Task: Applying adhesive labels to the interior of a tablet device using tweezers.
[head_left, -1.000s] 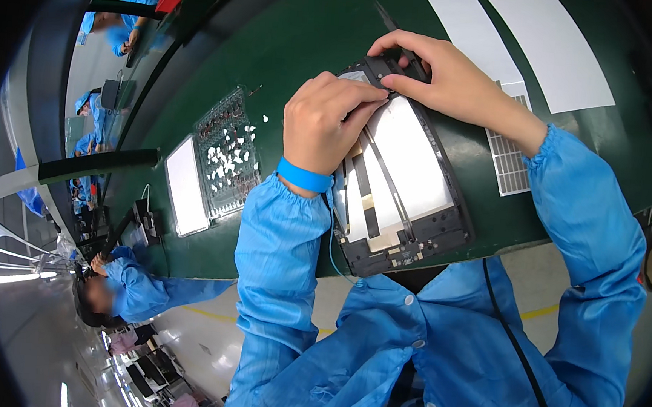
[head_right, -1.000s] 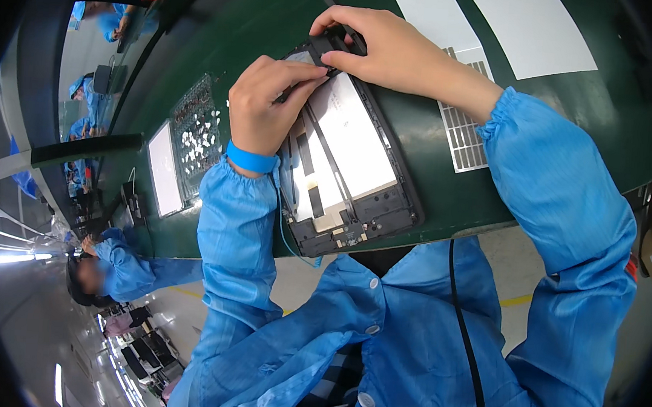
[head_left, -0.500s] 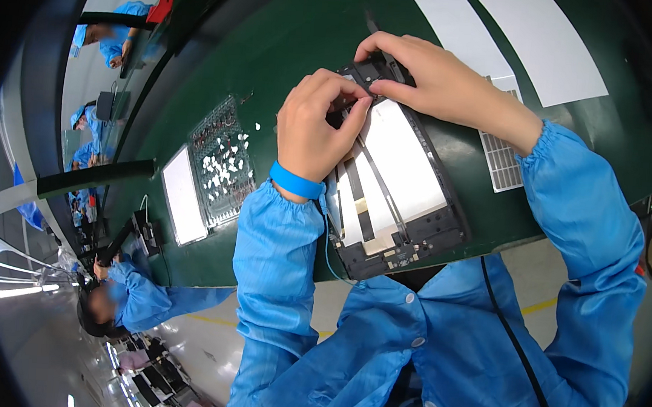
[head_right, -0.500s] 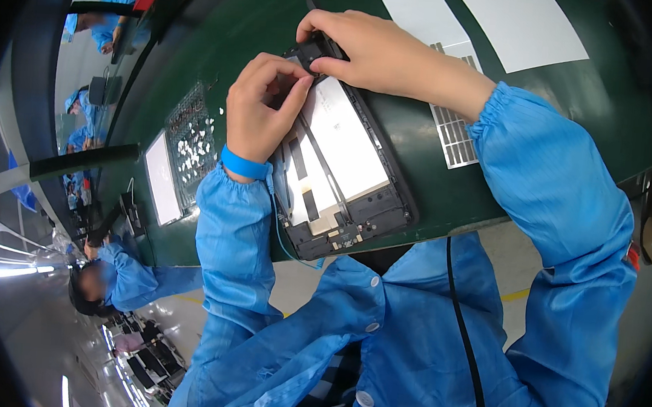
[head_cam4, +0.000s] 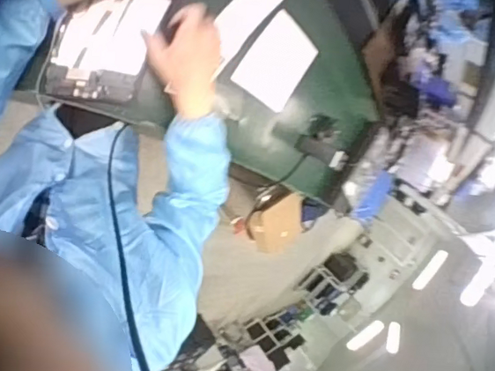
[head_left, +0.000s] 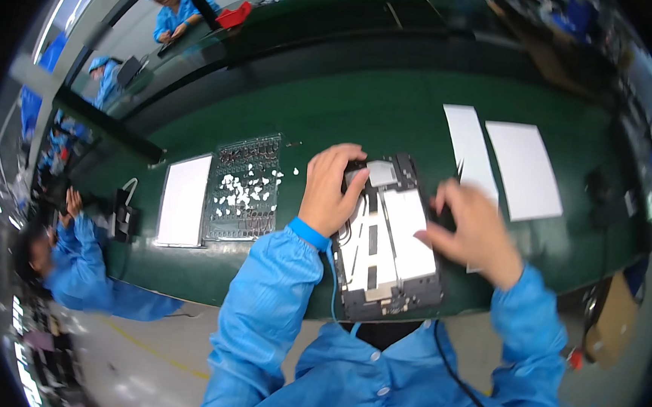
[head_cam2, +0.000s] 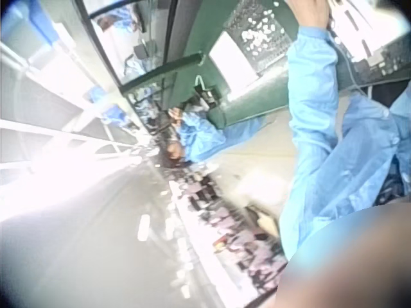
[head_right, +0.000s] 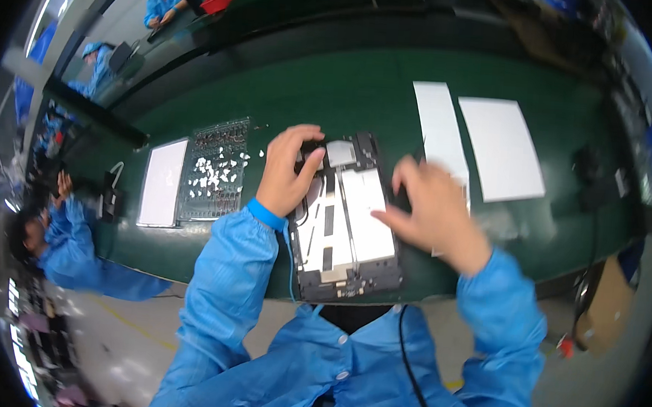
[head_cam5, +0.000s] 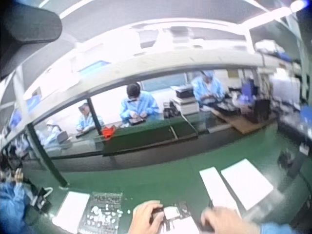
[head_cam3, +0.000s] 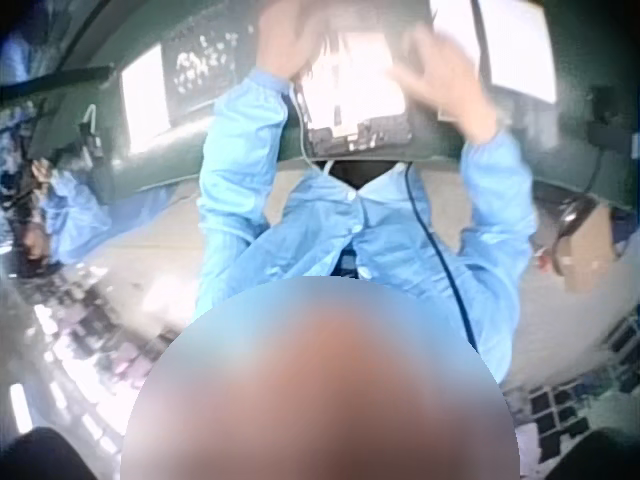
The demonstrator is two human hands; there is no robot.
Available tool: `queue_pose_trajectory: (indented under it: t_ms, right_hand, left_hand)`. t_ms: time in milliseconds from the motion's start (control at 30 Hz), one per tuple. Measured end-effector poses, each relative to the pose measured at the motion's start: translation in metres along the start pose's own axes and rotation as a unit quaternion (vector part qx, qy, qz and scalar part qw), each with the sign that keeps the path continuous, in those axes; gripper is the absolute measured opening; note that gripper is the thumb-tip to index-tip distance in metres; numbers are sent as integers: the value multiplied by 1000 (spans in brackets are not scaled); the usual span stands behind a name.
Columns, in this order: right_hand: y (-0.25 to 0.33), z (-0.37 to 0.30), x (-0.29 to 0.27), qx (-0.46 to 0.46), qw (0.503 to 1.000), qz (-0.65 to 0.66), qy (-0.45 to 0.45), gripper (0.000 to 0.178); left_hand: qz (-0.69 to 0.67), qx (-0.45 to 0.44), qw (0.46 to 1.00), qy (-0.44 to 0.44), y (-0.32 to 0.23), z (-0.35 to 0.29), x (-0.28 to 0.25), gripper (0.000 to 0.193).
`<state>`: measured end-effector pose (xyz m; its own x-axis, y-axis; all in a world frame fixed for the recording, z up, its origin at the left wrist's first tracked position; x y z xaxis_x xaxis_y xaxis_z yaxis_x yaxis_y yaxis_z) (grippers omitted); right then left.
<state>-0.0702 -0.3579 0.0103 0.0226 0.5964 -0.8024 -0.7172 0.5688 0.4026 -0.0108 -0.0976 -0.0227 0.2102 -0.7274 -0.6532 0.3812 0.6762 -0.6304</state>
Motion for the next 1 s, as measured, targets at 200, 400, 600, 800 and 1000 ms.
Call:
queue_pose_trajectory:
  t_ms: [200, 400, 600, 800, 1000]
  right_hand:
    - [36, -38, 20, 89, 937, 320, -109, 43]
    - [31, 24, -1, 98, 907, 344, -222, 42]
    - [-106, 164, 10, 157, 858, 422, -247, 24]
    - [-189, 262, 87, 196, 827, 411, -329, 43]
    - [-219, 293, 110, 166, 928, 263, -204, 36]
  left_hand:
    - [-240, -120, 963, -27, 7, -13, 14, 20]
    - [-204, -141, 962, -115, 8, -9, 19, 32]
    - [-369, -161, 899, -170, 5, -4, 24, 35]
    - [-428, -160, 886, -74, -3, -10, 33, 22]
    - [-408, -145, 901, -28, 7, -21, 42, 20]
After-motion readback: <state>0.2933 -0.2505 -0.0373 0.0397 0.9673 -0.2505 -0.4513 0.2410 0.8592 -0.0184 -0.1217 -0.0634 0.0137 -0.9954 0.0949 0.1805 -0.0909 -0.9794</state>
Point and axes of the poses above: each hand's wrist, its own z-axis towards the middle knuckle, its own x-axis out of the palm, y = z × x, the point moved 1 cm from there along z, towards the middle knuckle, and after that the axes turned 15 degrees about -x, right-handed, at the moved point
